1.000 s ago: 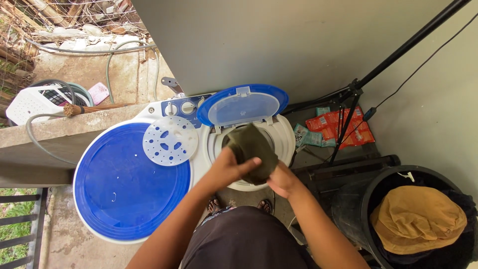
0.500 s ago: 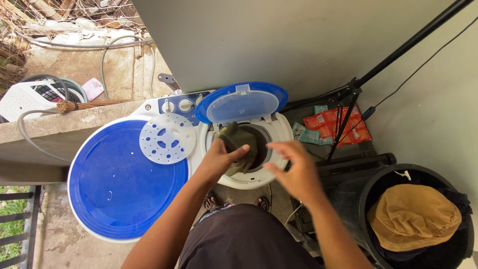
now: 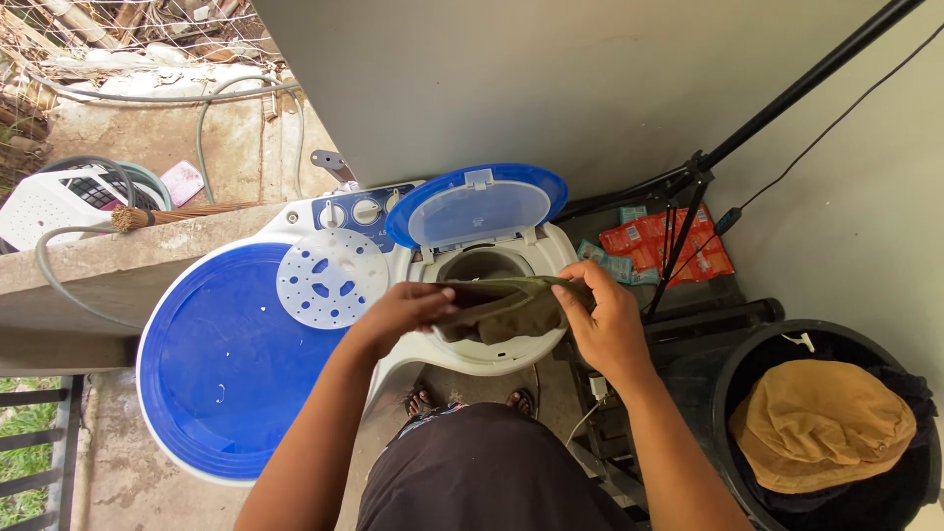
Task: Washing and spin-drying various clothing items and hats using a small twin-tub portable washing machine.
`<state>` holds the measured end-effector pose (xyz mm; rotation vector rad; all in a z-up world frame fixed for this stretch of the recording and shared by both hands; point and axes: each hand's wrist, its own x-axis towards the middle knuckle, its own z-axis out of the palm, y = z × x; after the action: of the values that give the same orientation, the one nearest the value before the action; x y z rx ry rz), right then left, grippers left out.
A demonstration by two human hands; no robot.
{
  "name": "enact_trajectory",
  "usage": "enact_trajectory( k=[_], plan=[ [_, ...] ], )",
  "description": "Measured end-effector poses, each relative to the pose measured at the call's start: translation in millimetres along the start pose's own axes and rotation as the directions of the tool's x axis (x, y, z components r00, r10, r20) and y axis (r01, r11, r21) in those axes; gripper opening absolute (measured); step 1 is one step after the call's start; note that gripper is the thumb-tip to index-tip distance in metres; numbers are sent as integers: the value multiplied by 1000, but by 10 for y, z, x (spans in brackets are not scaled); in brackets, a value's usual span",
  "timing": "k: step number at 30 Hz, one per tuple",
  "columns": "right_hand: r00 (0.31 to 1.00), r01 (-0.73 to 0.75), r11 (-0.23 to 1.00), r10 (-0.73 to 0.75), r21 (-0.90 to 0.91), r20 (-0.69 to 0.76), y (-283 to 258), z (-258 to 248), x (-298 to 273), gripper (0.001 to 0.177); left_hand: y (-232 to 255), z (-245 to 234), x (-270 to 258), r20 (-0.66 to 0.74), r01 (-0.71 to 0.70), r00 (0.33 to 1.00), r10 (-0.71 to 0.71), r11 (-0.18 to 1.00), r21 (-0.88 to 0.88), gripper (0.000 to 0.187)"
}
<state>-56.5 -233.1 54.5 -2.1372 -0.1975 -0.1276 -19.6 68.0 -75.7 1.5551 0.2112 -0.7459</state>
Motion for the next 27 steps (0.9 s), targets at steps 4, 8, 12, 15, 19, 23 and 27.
enact_trajectory(
  k=[4,8,12,15,19,23,27],
  plan=[
    [999,-29,1000,29,1,30,96,-40,7,18,-232,-270,127,-154,-120,985,78,950,-287,62],
    [981,121,993,-118,-13,156,4,-105,31,15,112,-48,-172,-323,-221,771,549,706,672,85],
    [989,7,999,0,-46,150,13,-128,93,18,415,190,-299,-249,-251,533,809,432,866,97],
    [977,-172,983,179,-64,119,65,-199,77,21,309,146,-273,-331,-438,562,758,613,658,65],
    [991,-108,992,114,-72,77,95,-254,45,20,396,163,-413,-271,-491,458,846,496,716,58],
    [997,-27,999,29,-32,68,72,-278,46,18,311,147,-384,-266,-419,323,908,389,820,48],
    [994,-83,996,85,-27,73,51,-259,58,17,-94,12,27,-492,-476,694,525,848,233,19]
  ],
)
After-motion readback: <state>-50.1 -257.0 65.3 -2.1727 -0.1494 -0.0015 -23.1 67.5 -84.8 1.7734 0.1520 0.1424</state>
